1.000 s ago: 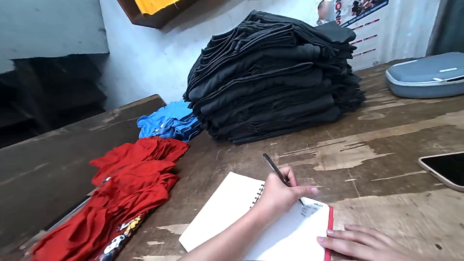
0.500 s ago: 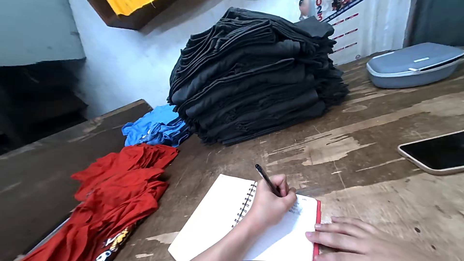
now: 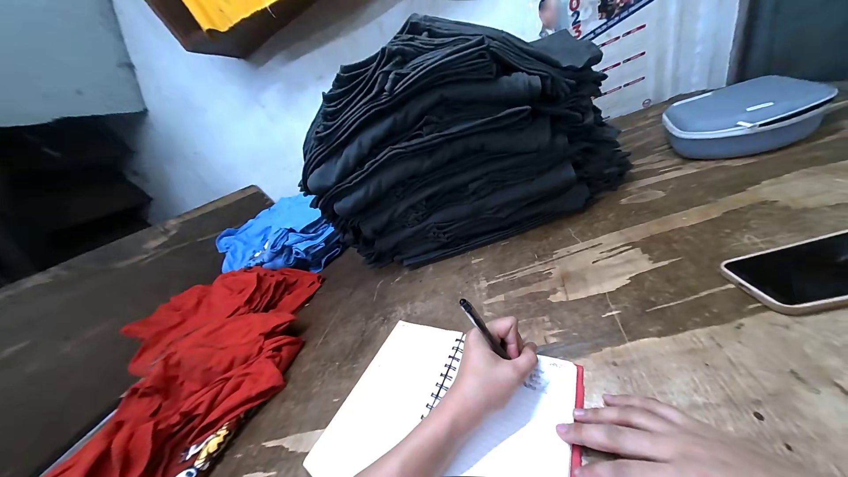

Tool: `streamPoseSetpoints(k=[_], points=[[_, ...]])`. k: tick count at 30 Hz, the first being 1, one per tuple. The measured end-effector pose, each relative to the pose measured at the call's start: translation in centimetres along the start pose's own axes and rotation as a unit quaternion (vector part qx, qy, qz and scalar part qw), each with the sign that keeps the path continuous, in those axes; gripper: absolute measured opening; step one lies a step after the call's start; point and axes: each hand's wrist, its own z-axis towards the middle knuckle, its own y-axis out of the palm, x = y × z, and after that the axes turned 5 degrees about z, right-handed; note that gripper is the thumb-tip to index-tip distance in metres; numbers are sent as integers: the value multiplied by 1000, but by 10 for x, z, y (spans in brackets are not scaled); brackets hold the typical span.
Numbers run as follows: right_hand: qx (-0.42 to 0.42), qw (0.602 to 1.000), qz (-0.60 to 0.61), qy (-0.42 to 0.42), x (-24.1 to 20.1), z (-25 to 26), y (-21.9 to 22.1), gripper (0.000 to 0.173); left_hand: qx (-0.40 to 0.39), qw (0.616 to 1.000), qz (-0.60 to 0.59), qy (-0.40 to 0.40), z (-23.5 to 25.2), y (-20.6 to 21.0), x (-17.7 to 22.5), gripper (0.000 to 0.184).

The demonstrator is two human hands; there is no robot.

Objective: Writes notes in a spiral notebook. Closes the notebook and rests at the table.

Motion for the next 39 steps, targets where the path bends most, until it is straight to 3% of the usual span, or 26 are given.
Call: streamPoseSetpoints(k=[39], points=[[-1,1000,10,2,0,0,-1,78,-42,998,26,41,-3,-1,1,28]])
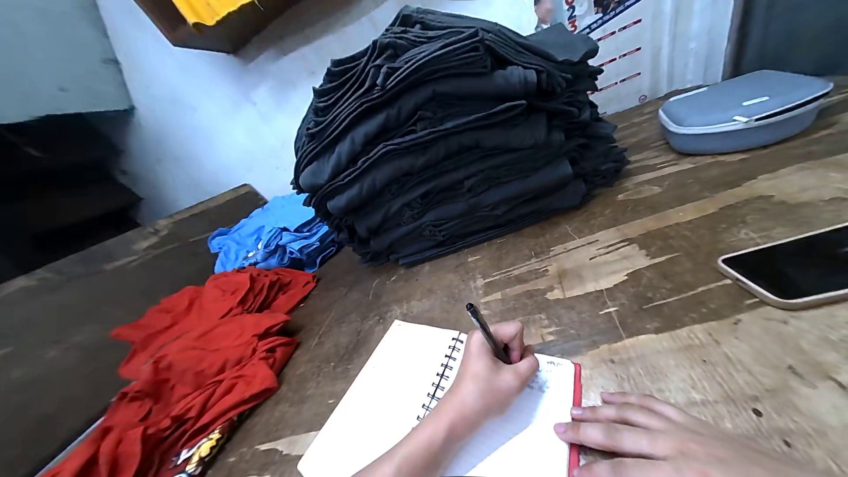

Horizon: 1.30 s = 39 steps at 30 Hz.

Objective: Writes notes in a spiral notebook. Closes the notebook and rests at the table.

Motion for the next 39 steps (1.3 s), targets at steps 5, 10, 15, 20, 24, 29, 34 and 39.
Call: streamPoseSetpoints(k=[5,10,15,20,24,29,34,39], points=[[-1,1000,-2,-2,0,0,0,78,-4,1000,10,12,1,1,-1,28],[-1,1000,3,2,-1,1,-1,78,-26,999,25,22,1,-1,0,28],[0,1000,3,3,-1,1,0,77,-20,1000,7,-10,2,-1,0,29],[2,1000,2,-1,0,1,0,78,-23,999,16,-22,2,-2,3,29],[0,1000,0,0,-1,1,-1,77,31,991,-76,-109,7,-2,4,33],[7,1000,4,-1,1,1,1,78,15,996,-66,-49,3,2,3,32],[0,1000,3,-2,1,2,0,77,-2,1000,-11,-21,1,2,3,30],[2,1000,1,2,0,1,0,78,-16,1000,12,16,1,3,2,29]])
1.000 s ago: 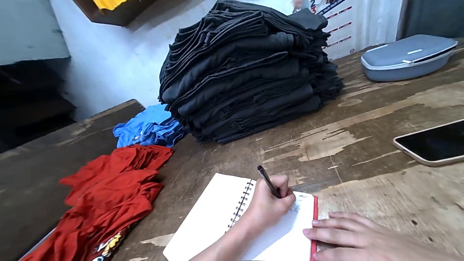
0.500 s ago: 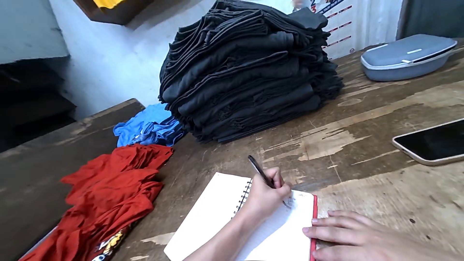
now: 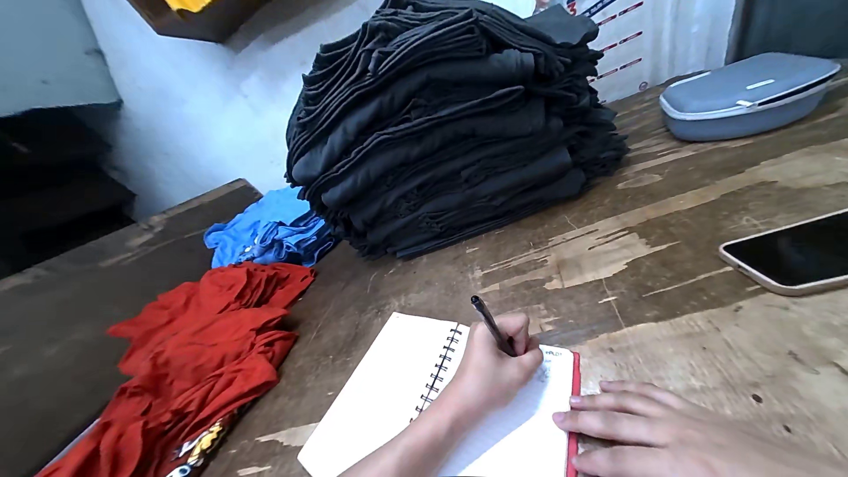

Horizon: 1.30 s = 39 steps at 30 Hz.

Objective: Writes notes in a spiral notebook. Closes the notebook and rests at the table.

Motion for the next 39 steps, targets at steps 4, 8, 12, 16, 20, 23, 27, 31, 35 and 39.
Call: streamPoseSetpoints(k=[4,8,12,16,20,23,27,31,35,39], points=[[-1,1000,3,-1,0,0,0,78,-12,1000,17,-4,0,-2,1,29],[1,1000,0,0,-1,0,0,78,-1,1000,11,1,0,-1,-1,29],[1,1000,1,-3,0,0,0,78,-2,1000,11,-14,0,-1,1,28],[0,1000,-1,-1,-1,0,0,79,2,999,-7,-35,1,-1,3,29],[4,1000,1,-4,1,-1,1,78,28,997,-47,-53,2,0,1,31],[3,1000,-1,-1,0,0,1,78,18,998,-33,-49,1,0,2,30],[5,1000,-2,-2,0,0,1,78,3,1000,-5,-30,0,1,3,29],[2,1000,-2,-4,0,0,1,78,-1,999,-21,-41,1,0,4,31],[4,1000,-5,-7,1,-1,1,79,12,998,-35,-41,1,1,2,32],[7,1000,-5,-8,1,-1,1,78,5,999,-33,-34,1,1,2,32]])
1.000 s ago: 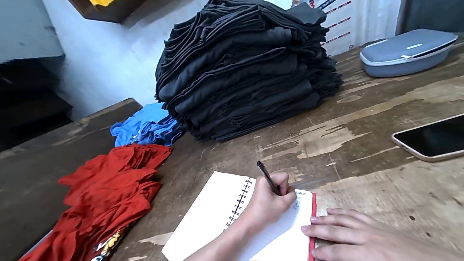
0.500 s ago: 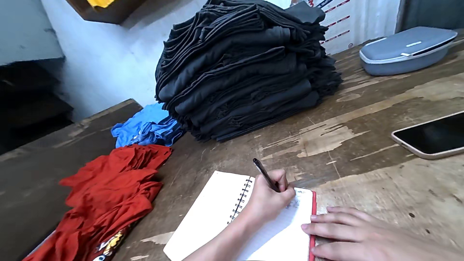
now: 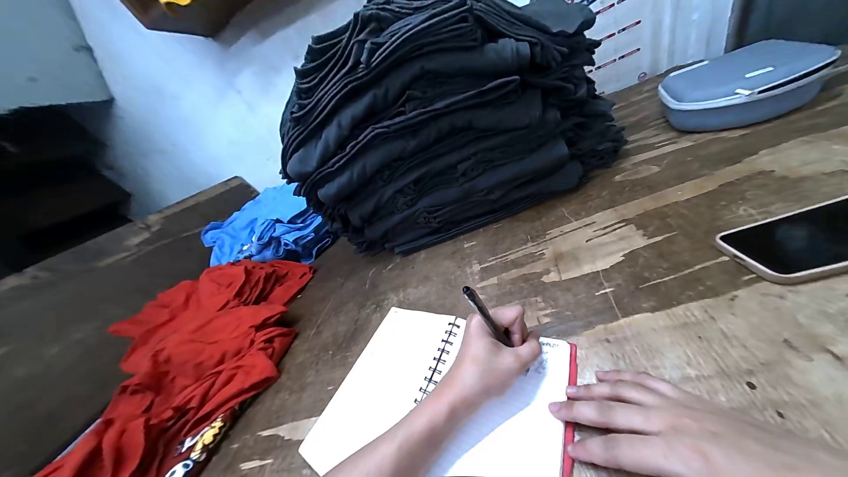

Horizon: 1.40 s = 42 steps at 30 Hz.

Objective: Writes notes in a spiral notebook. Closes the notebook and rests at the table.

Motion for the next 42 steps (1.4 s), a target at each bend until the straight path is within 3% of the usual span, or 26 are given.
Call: streamPoseSetpoints(k=[12,27,31,33,42], points=[[-4,1000,2,4,0,0,0,78,4,998,-31,-58,3,-2,3,35],[-5,1000,4,6,-1,1,-2,79,-14,997,-18,-71,4,-2,6,33],[-10,1000,2,1,1,1,-1,79,35,991,-79,-106,4,-6,5,36],[-8,1000,1,2,1,1,-1,79,64,991,-83,-88,1,-11,4,37],[-14,1000,-1,4,0,0,-2,78,22,1000,2,-20,-6,-9,0,34]])
